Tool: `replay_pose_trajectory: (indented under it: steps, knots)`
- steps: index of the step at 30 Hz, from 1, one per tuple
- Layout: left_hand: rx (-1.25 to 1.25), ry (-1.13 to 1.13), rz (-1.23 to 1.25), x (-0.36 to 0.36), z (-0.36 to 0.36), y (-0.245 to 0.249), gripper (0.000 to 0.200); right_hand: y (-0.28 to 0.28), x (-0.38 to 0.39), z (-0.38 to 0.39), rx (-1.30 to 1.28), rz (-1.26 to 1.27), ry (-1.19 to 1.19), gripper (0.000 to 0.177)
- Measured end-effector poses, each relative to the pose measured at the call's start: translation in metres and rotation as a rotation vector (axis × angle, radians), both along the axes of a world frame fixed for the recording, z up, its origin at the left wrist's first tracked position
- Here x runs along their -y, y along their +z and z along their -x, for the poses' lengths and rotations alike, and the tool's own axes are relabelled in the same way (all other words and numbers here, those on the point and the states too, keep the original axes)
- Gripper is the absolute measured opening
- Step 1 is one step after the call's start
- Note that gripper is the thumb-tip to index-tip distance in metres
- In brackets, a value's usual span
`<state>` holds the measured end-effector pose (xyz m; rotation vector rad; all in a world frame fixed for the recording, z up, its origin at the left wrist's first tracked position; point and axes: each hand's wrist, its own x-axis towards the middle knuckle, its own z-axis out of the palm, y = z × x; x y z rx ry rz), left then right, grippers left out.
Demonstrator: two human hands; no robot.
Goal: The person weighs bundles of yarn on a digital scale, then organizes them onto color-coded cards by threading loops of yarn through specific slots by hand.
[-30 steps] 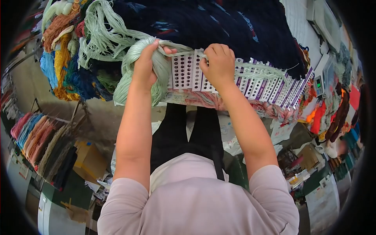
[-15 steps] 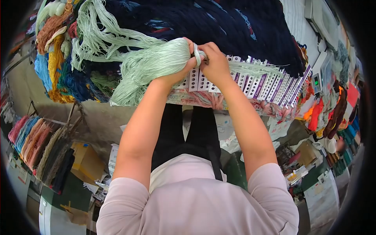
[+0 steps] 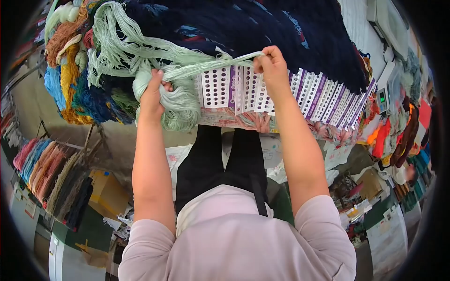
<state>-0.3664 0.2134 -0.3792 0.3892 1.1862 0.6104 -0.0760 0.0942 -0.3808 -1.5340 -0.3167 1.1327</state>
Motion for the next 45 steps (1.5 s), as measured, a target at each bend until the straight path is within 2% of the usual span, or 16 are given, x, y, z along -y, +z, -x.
replay_pose_trajectory:
  steps: [3, 8, 9, 12, 15, 17, 19, 23, 24, 27, 29, 33, 38, 41, 43, 45]
  knots:
    - [-0.063, -0.008, 0.002, -0.004, -0.007, 0.002, 0.014, -0.005, 0.000, -0.003, -0.054, -0.031, -0.014, 0.005]
    - [-0.171, 0.304, -0.138, -0.040, 0.010, 0.036, 0.016, 0.002, -0.002, 0.017, 0.536, 0.188, 0.419, 0.009]
    - [0.074, 0.263, -0.245, -0.050, 0.017, 0.051, 0.015, 0.000, -0.004, 0.021, 0.651, 0.195, 0.467, 0.013]
    - [-0.002, 0.275, -0.415, -0.066, 0.019, 0.093, 0.009, -0.002, -0.010, 0.038, 0.725, 0.232, 0.399, 0.024]
    - [0.478, 0.161, -0.580, -0.098, 0.043, 0.114, 0.010, -0.001, -0.005, 0.047, 0.807, 0.215, 0.316, 0.031]
    - [0.248, 0.263, -0.619, -0.102, 0.028, 0.130, 0.013, -0.003, -0.003, 0.044, 0.765, 0.191, 0.303, 0.034]
    - [0.031, 0.184, -0.728, -0.113, 0.024, 0.134, 0.010, -0.004, 0.001, 0.043, 0.719, 0.166, 0.295, 0.040]
    - [-0.358, 0.004, -0.827, -0.098, 0.001, 0.162, 0.012, -0.005, 0.002, 0.040, 0.630, 0.053, 0.199, 0.027]
    - [-0.206, 0.000, -0.737, -0.084, -0.001, 0.163, 0.026, 0.004, 0.003, 0.043, 0.653, 0.024, 0.164, 0.024]
    - [0.694, -0.126, -0.274, -0.051, -0.013, 0.165, 0.047, 0.073, -0.011, 0.058, 0.551, 0.013, 0.149, 0.014]
    - [1.026, -0.168, -0.103, -0.027, -0.041, 0.177, 0.071, 0.124, -0.023, 0.069, 0.553, -0.126, 0.188, 0.016]
    - [0.985, -0.336, -0.046, -0.010, -0.048, 0.179, 0.112, 0.193, -0.036, 0.075, 0.851, -0.326, 0.381, 0.024]
    - [0.929, -0.389, -0.044, -0.003, -0.053, 0.190, 0.120, 0.200, -0.040, 0.080, 0.916, -0.305, 0.539, 0.020]
    - [0.934, -0.414, -0.056, -0.001, -0.049, 0.188, 0.118, 0.194, -0.040, 0.079, 0.298, -0.149, 0.468, 0.012]
    - [1.095, -0.426, -0.029, 0.000, -0.044, 0.177, 0.110, 0.188, -0.033, 0.066, -0.359, -0.138, 0.248, 0.010]
    - [1.200, -0.418, -0.009, 0.000, -0.024, 0.158, 0.101, 0.191, -0.013, 0.033, -0.651, -0.258, -0.032, 0.013]
